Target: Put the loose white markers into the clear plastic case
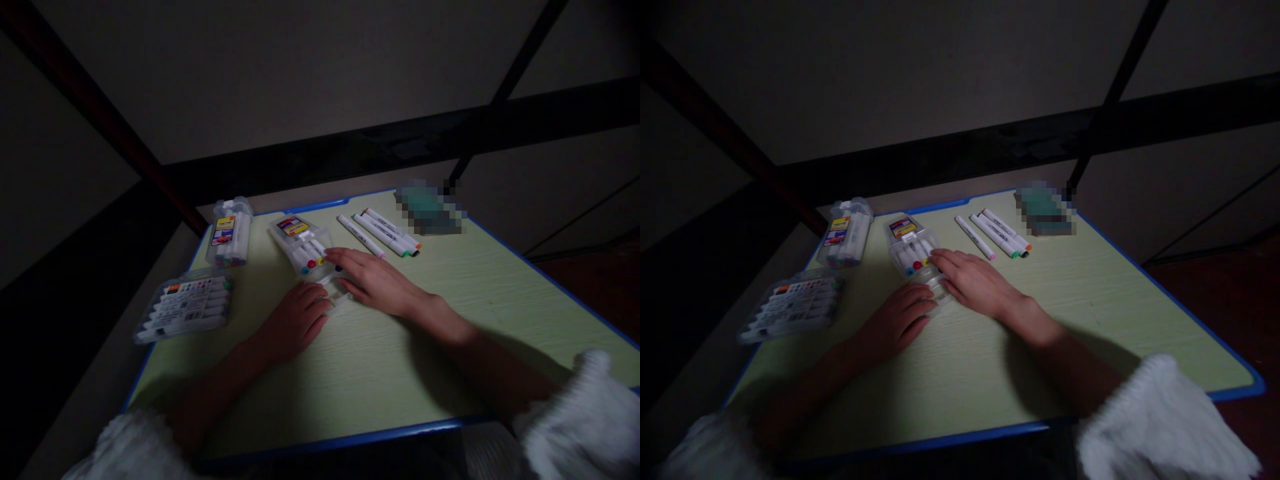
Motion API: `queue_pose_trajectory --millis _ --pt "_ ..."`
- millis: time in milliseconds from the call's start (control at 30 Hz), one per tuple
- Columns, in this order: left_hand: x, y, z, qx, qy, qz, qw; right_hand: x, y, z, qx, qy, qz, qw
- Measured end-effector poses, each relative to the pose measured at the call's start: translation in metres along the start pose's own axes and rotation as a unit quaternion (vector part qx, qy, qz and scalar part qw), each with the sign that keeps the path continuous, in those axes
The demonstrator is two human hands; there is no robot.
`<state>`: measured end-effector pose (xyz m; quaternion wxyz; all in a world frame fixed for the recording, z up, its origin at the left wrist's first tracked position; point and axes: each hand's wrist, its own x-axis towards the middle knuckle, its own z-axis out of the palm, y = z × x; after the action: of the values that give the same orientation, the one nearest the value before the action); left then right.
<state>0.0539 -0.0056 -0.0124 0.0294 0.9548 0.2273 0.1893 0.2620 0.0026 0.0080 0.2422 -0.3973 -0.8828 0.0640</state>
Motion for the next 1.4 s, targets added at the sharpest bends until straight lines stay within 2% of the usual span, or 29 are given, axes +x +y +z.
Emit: queue_pose_trajectory --millis 1400 --pt "-0.0007 -0.0015 0.0039 0.010 0.010 0.007 1.000 -0.0013 0.0032 -0.0006 -0.026 -0.007 -0.001 1.000"
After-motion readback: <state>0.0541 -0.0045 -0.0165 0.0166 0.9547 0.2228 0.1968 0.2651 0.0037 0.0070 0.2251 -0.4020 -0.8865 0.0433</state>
